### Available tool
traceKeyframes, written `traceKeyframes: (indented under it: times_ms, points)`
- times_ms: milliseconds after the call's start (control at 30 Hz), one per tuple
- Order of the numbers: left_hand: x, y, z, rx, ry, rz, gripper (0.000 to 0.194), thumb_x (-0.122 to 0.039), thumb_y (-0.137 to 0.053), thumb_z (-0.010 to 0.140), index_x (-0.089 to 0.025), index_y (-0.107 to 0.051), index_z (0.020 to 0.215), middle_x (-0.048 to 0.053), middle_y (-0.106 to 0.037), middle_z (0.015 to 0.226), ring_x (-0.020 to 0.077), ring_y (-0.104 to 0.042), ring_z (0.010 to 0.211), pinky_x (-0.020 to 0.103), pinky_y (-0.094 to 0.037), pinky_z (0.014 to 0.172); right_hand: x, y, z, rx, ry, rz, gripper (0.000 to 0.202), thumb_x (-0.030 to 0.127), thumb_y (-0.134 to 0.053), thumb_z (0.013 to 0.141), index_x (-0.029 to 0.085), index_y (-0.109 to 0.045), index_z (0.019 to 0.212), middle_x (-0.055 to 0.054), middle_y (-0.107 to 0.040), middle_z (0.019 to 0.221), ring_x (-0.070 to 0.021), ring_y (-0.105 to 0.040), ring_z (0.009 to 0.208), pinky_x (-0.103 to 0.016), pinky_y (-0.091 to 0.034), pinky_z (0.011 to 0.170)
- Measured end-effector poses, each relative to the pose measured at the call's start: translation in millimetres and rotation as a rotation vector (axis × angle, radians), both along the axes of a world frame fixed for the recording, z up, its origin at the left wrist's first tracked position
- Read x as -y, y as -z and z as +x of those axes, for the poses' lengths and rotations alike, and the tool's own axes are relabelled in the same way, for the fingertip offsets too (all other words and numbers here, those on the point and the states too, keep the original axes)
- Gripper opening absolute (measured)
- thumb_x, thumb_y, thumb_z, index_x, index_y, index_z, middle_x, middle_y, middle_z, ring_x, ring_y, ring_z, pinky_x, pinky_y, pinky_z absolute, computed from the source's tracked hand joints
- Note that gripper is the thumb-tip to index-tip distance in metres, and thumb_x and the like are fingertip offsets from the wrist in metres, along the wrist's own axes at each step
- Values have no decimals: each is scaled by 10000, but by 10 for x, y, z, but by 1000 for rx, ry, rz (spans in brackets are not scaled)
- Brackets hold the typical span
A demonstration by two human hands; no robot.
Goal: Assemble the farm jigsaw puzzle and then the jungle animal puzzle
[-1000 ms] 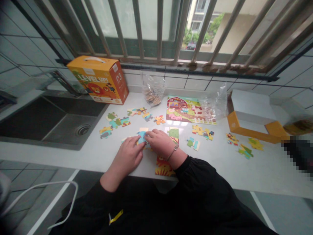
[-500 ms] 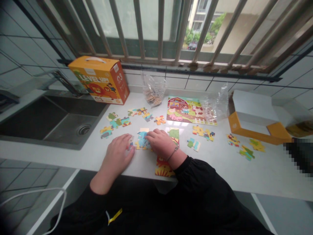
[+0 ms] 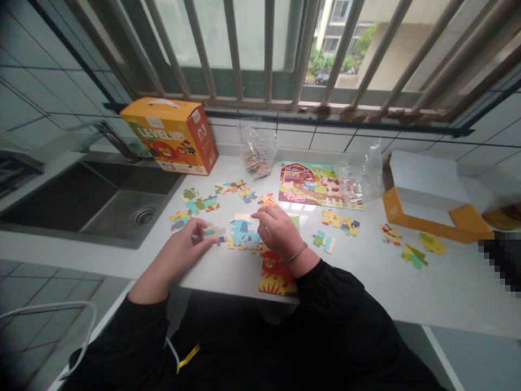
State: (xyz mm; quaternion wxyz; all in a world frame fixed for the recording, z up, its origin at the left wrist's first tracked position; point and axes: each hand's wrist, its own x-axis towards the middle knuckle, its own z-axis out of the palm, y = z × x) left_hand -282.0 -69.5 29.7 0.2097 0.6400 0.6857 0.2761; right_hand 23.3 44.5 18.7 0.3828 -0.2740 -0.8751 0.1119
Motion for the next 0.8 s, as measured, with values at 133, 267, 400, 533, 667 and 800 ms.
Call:
traceKeyframes:
  times_ms: [133, 267, 400, 533, 667, 800]
  points:
    - [-143, -64, 247, 252, -7, 58, 240, -408, -715, 981, -256, -657, 1157, -42, -631, 795, 182, -616, 726, 309, -458, 720, -13, 1, 31, -138, -48, -11, 319, 187, -593, 1082, 266, -715, 1366, -118, -767, 1262, -283, -733, 1188, -500, -639, 1049]
    - [-376, -30, 617, 553, 76, 49, 320, -450, -754, 963, -237, -685, 1191, -18, -689, 815, 183, -649, 747, 298, -460, 705, -20, -13, 45, -64, -162, 15, 465, 370, -760, 1067, 285, -652, 1511, -147, -736, 1452, -312, -724, 1320, -524, -633, 1113]
    - [-553, 81, 832, 737, 94, 3, 375, -456, -799, 923, -212, -692, 1187, -12, -711, 799, 175, -671, 724, 283, -475, 676, -79, 51, 88, 8, -146, 60, 341, 401, -751, 1083, 286, -731, 1404, -147, -756, 1426, -307, -756, 1260, -509, -652, 1064]
    - [-619, 169, 842, 818, 4, -8, 400, -458, -823, 889, -209, -694, 1174, -26, -709, 780, 159, -683, 702, 268, -502, 678, -157, 128, 149, 55, -157, 53, 444, 465, -811, 1032, 259, -725, 1416, -177, -715, 1493, -348, -711, 1345, -549, -629, 1115]
    - [-629, 176, 849, 813, -12, -1, 383, -442, -816, 884, -212, -712, 1173, -32, -698, 769, 151, -678, 695, 262, -519, 680, -166, 127, 159, 63, -157, -2, 413, 486, -821, 1018, 270, -746, 1363, -164, -734, 1428, -338, -718, 1308, -542, -633, 1098]
    - [-638, 183, 891, 822, -11, -11, 387, -430, -816, 891, -219, -698, 1194, -30, -714, 770, 143, -668, 656, 256, -523, 659, -135, 118, 135, 92, -158, -46, 397, 508, -842, 997, 275, -759, 1307, -159, -726, 1421, -337, -714, 1288, -534, -633, 1082]
